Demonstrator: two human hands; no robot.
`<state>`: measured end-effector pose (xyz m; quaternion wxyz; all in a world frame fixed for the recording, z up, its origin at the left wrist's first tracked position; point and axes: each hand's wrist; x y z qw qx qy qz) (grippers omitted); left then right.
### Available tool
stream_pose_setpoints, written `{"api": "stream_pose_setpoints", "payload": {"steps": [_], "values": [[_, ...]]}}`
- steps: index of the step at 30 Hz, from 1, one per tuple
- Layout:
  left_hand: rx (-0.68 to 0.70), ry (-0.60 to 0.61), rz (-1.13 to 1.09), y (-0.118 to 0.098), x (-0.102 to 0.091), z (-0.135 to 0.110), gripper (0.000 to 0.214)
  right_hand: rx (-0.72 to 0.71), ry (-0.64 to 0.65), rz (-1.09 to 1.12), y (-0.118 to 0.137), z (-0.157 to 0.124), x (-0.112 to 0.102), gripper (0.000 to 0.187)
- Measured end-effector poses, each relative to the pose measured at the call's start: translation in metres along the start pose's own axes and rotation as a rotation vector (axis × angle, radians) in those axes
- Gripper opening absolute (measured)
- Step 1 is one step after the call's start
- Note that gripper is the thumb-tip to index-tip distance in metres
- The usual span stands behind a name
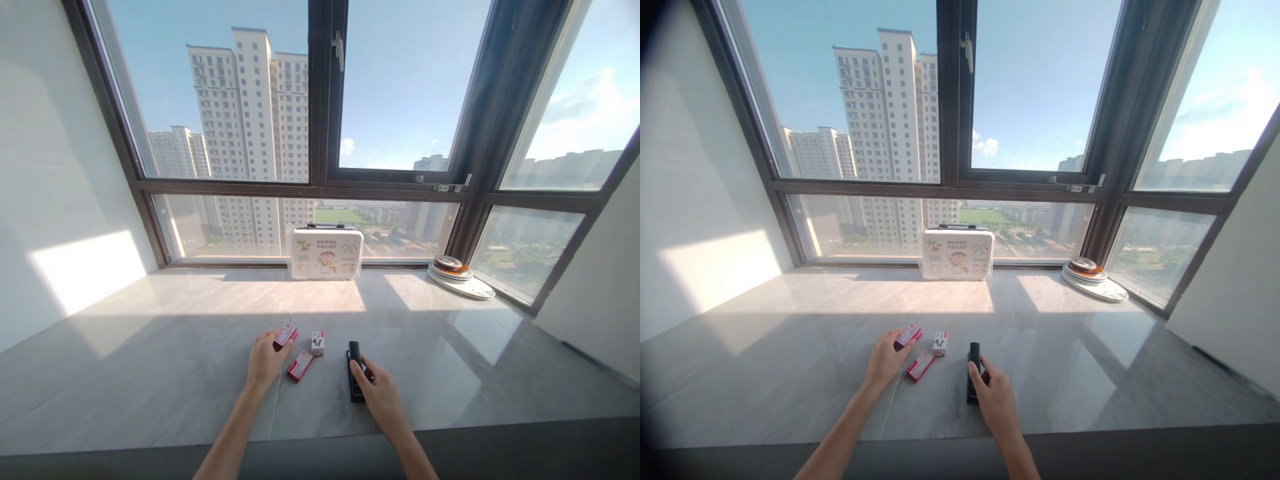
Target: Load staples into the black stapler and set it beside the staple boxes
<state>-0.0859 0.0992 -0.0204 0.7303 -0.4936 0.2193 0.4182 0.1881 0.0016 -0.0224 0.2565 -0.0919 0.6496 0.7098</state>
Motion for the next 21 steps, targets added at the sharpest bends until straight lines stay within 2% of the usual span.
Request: {"api": "stream_pose_setpoints", "payload": {"steps": [3, 7, 9, 12, 16, 18, 21], "values": [[-0.019, -0.034, 0.022, 0.014, -0.004, -0.01, 0.042, 0.003, -0.01, -0.002, -0.002, 0.001, 0.001, 0.057], [-0.073, -0.04, 0.135, 0.035, -0.019, -0.045, 0.043, 0.008, -0.029, -0.019, -0.005, 0.002, 0.004, 0.058], [-0.087, -0.042, 0.24, 0.036, -0.027, -0.061, 0.047, 0.002, -0.032, -0.045, -0.005, 0.002, 0.005, 0.058], [-0.007, -0.044, 0.285, 0.015, -0.03, -0.074, 0.047, 0.01, -0.036, -0.065, -0.005, 0.003, 0.006, 0.059], [0.185, 0.107, 0.19, -0.032, -0.013, -0.073, 0.042, 0.016, -0.023, -0.06, -0.005, 0.002, 0.006, 0.058], [0.218, 0.168, 0.16, -0.048, -0.002, -0.066, 0.043, 0.014, -0.021, -0.043, -0.005, 0.002, 0.006, 0.055], [0.202, 0.189, 0.131, -0.056, 0.01, -0.055, 0.047, 0.013, -0.005, 0.004, -0.007, 0.002, 0.001, 0.051]]}}
Point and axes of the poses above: each hand's wrist, its own z-axis towards the middle knuckle, its own x-axis out of the palm, y = z × x, and after that the axes turned 1 degree about x, right-handed
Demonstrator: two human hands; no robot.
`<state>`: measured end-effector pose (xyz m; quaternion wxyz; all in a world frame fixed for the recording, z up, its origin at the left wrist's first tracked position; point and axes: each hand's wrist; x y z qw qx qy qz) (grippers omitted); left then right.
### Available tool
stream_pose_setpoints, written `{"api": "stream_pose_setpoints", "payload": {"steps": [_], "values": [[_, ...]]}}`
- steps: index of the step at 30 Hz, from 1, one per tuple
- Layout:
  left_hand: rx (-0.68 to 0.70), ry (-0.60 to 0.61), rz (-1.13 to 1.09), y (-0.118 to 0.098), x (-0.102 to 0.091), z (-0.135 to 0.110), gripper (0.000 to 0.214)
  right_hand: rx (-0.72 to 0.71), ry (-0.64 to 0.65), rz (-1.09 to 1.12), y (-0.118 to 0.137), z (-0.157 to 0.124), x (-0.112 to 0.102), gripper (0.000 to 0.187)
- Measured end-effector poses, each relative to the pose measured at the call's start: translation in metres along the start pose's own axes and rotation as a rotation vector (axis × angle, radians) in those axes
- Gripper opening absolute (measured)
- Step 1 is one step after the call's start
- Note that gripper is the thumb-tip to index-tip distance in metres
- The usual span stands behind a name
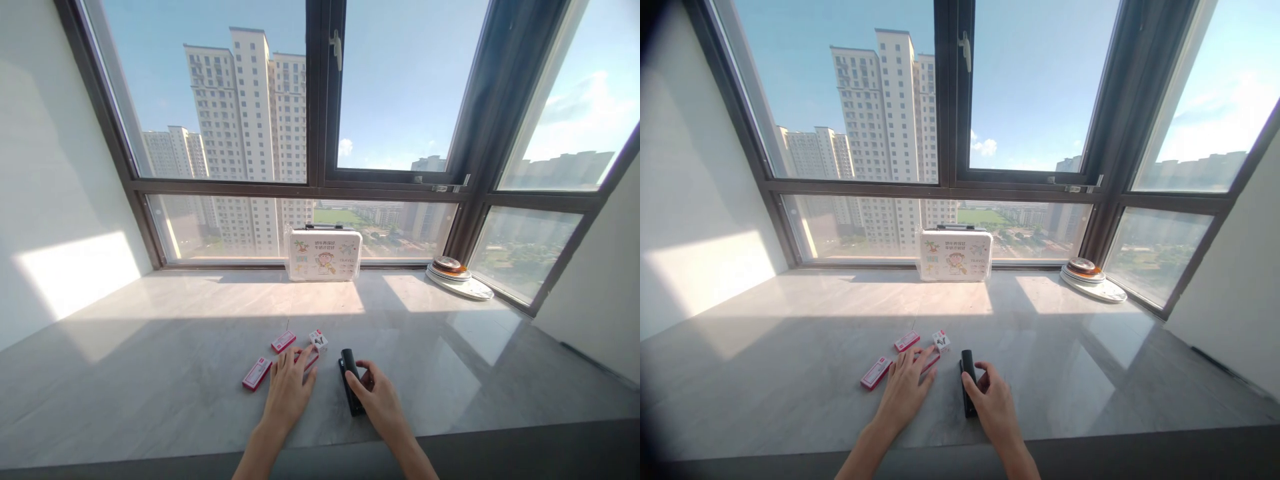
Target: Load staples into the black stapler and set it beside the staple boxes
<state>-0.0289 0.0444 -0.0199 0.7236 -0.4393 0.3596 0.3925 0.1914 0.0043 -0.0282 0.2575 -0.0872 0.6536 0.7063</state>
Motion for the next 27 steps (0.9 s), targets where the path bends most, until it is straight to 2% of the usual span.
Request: {"api": "stream_pose_setpoints", "payload": {"steps": [4, 7, 9, 11, 13, 18, 20, 22, 25, 27], "values": [[-0.037, 0.03, -0.053, 0.001, -0.001, 0.0, 0.039, -0.112, 0.038, -0.039, 0.004, 0.008, -0.016, 0.04], [0.055, 0.107, -0.129, -0.004, -0.009, -0.013, 0.038, -0.244, 0.087, -0.136, 0.016, 0.017, -0.024, 0.031], [0.129, 0.163, -0.18, -0.009, -0.016, -0.021, 0.045, -0.292, 0.16, -0.158, 0.027, 0.022, -0.02, 0.031], [0.189, 0.223, -0.217, -0.012, -0.023, -0.025, 0.053, -0.313, 0.221, -0.162, 0.039, 0.024, -0.008, 0.032], [0.221, 0.263, -0.25, -0.012, -0.028, -0.026, 0.056, -0.325, 0.226, -0.179, 0.049, 0.023, 0.009, 0.029], [0.247, 0.258, -0.293, -0.004, -0.031, -0.026, 0.06, -0.267, 0.026, -0.2, 0.062, 0.021, 0.051, 0.018], [0.248, 0.276, -0.271, 0.001, -0.03, -0.027, 0.058, -0.199, -0.024, -0.051, 0.064, 0.025, 0.054, 0.021], [0.226, 0.305, -0.253, 0.006, -0.027, -0.027, 0.054, -0.107, -0.062, 0.216, 0.06, 0.032, 0.047, 0.031], [0.188, 0.313, -0.27, 0.012, -0.025, -0.029, 0.054, 0.07, -0.156, 0.651, 0.042, 0.039, 0.022, 0.043], [0.178, 0.29, -0.293, 0.013, -0.024, -0.03, 0.051, 0.183, -0.192, 0.841, 0.02, 0.039, -0.001, 0.048]]}}
Point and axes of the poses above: each hand's wrist, its own z-axis towards the middle knuckle, its own x-axis out of the palm, y = z × x, and after that the axes turned 1 degree about x, right-handed
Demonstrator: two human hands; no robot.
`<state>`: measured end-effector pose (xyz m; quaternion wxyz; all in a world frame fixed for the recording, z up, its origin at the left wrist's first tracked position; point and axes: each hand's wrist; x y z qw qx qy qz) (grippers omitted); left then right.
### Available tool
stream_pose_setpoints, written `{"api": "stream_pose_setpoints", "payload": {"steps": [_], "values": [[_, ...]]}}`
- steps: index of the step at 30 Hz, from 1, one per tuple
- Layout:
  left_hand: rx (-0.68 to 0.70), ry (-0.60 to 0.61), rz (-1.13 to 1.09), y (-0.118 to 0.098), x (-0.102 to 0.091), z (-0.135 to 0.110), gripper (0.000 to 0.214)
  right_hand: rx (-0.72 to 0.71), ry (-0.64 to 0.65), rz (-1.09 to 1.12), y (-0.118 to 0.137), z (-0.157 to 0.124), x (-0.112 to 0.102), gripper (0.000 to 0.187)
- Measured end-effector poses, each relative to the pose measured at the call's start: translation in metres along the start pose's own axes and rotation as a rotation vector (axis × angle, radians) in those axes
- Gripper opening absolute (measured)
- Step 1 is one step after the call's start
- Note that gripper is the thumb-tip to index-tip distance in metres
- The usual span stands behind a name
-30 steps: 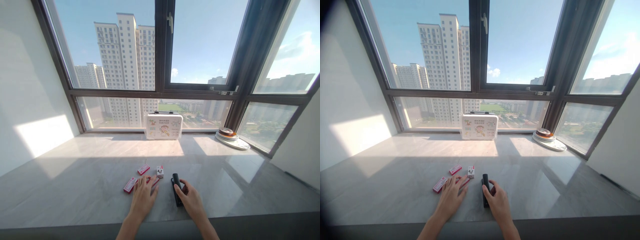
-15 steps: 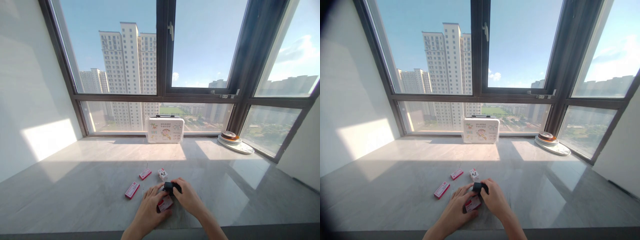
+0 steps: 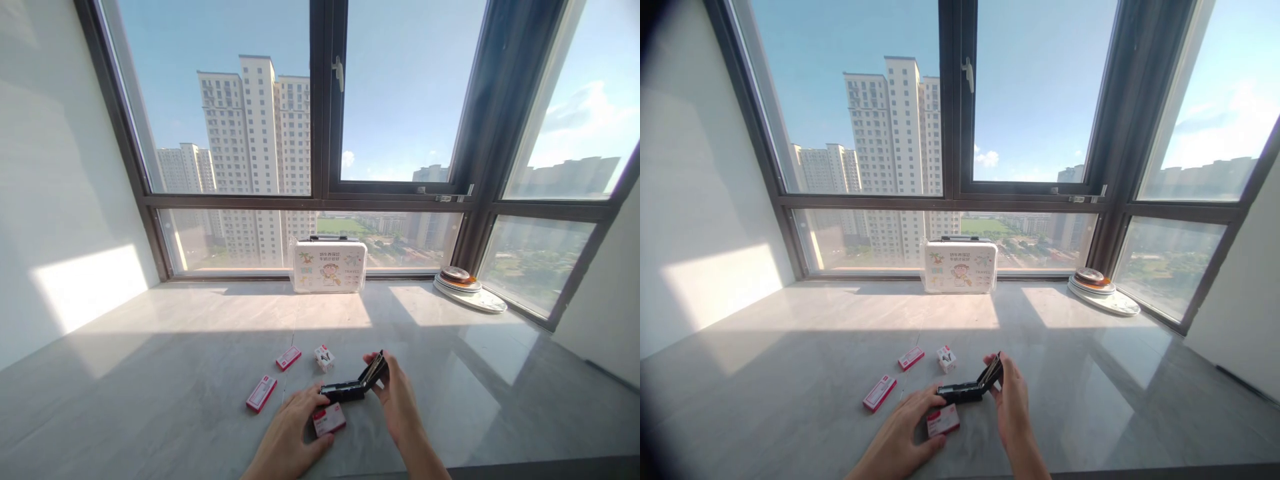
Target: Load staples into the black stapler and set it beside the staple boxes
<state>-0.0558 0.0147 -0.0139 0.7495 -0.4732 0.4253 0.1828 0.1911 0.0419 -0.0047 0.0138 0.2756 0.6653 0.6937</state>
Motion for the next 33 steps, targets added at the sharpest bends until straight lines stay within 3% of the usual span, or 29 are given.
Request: {"api": "stream_pose_setpoints", "payload": {"steps": [4, 7, 11, 14, 17, 22, 25, 29, 33], "values": [[-0.015, -0.043, -0.022, -0.003, -0.001, -0.001, 0.039, 0.179, -0.004, -0.035, 0.002, 0.003, -0.061, 0.044], [-0.039, -0.057, -0.034, -0.006, 0.0, 0.0, 0.036, 0.238, 0.049, -0.322, -0.005, -0.007, -0.073, 0.044], [-0.06, -0.072, -0.042, -0.008, 0.002, 0.001, 0.035, 0.207, 0.327, -0.708, -0.026, -0.034, -0.036, 0.05], [-0.05, -0.077, -0.068, -0.006, 0.001, 0.001, 0.036, 0.083, 0.473, -0.781, -0.041, -0.049, -0.003, 0.041], [-0.047, -0.06, -0.126, -0.002, -0.001, 0.0, 0.036, 0.02, 0.471, -0.784, -0.047, -0.045, 0.001, 0.033], [-0.028, -0.058, -0.203, 0.003, -0.002, -0.002, 0.03, 0.047, 0.412, -0.862, -0.035, -0.023, -0.038, 0.032], [-0.018, -0.088, -0.198, 0.004, 0.001, -0.003, 0.03, -0.07, 0.389, -0.953, -0.019, -0.021, -0.046, 0.031], [-0.026, -0.116, -0.168, 0.006, 0.007, -0.004, 0.033, -0.245, 0.373, -0.997, -0.007, -0.029, -0.018, 0.034], [-0.012, -0.109, -0.175, 0.008, 0.006, -0.002, 0.034, -0.144, 0.459, -0.842, -0.022, -0.034, 0.019, 0.038]]}}
Point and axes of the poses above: each hand's wrist, its own z-axis towards the middle knuckle, its own x-axis out of the palm, y = z × x, and after that the axes turned 1 degree about x, right-handed
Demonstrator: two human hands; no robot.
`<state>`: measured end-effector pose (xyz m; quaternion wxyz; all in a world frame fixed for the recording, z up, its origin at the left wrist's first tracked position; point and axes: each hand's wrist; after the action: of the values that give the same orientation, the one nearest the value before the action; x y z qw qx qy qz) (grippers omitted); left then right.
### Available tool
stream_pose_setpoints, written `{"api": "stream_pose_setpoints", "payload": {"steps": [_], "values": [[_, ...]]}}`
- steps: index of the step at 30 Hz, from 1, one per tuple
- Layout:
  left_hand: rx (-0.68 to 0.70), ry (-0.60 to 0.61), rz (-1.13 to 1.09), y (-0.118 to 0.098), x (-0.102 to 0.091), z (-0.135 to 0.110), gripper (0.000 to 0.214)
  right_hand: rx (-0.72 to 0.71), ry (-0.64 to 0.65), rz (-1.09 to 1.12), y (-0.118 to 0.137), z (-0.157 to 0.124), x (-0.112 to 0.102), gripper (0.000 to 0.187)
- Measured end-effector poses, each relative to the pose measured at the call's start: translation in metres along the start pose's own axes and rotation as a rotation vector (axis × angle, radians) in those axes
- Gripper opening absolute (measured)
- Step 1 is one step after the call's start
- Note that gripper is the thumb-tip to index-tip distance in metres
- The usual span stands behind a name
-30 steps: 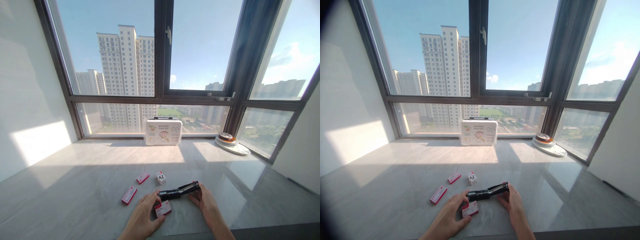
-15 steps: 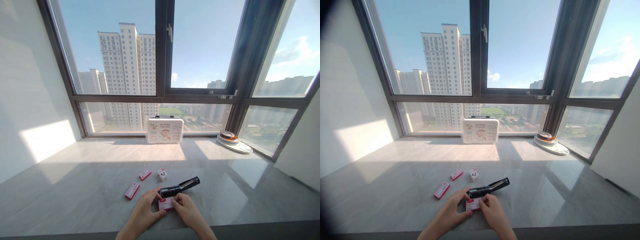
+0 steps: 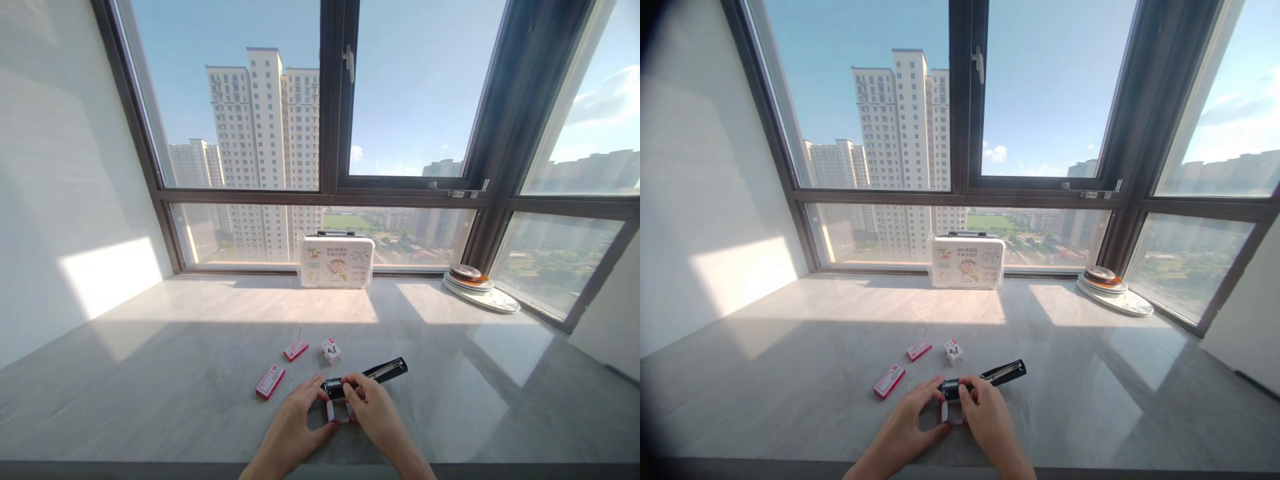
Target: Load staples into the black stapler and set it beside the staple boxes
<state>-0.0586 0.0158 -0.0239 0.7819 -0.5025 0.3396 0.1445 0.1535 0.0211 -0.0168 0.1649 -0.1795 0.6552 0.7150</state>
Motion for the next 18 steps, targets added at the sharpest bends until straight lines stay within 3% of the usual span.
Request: {"api": "stream_pose_setpoints", "payload": {"steps": [4, 7, 12, 15, 18], "values": [[0.008, 0.024, -0.014, -0.001, -0.002, 0.004, 0.032, 0.106, 0.007, 0.261, -0.002, 0.014, 0.028, 0.036], [0.02, 0.01, -0.023, -0.001, -0.002, 0.007, 0.034, 0.057, -0.007, 0.262, 0.001, 0.02, 0.037, 0.029], [0.051, -0.02, -0.066, 0.003, 0.0, 0.007, 0.036, -0.101, -0.05, 0.071, 0.023, 0.017, 0.028, 0.02], [0.032, -0.039, -0.06, 0.008, 0.004, 0.005, 0.036, -0.202, 0.04, -0.122, 0.034, 0.008, 0.013, 0.012], [0.022, -0.055, -0.034, 0.01, 0.006, 0.002, 0.033, -0.213, 0.129, -0.321, 0.036, -0.003, 0.001, 0.007]]}}
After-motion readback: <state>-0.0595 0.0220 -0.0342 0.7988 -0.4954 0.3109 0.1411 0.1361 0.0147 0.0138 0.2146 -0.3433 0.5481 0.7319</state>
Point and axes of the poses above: each hand's wrist, its own z-axis towards the middle knuckle, its own x-axis out of the palm, y = z × x, and after that the axes turned 1 degree about x, right-handed
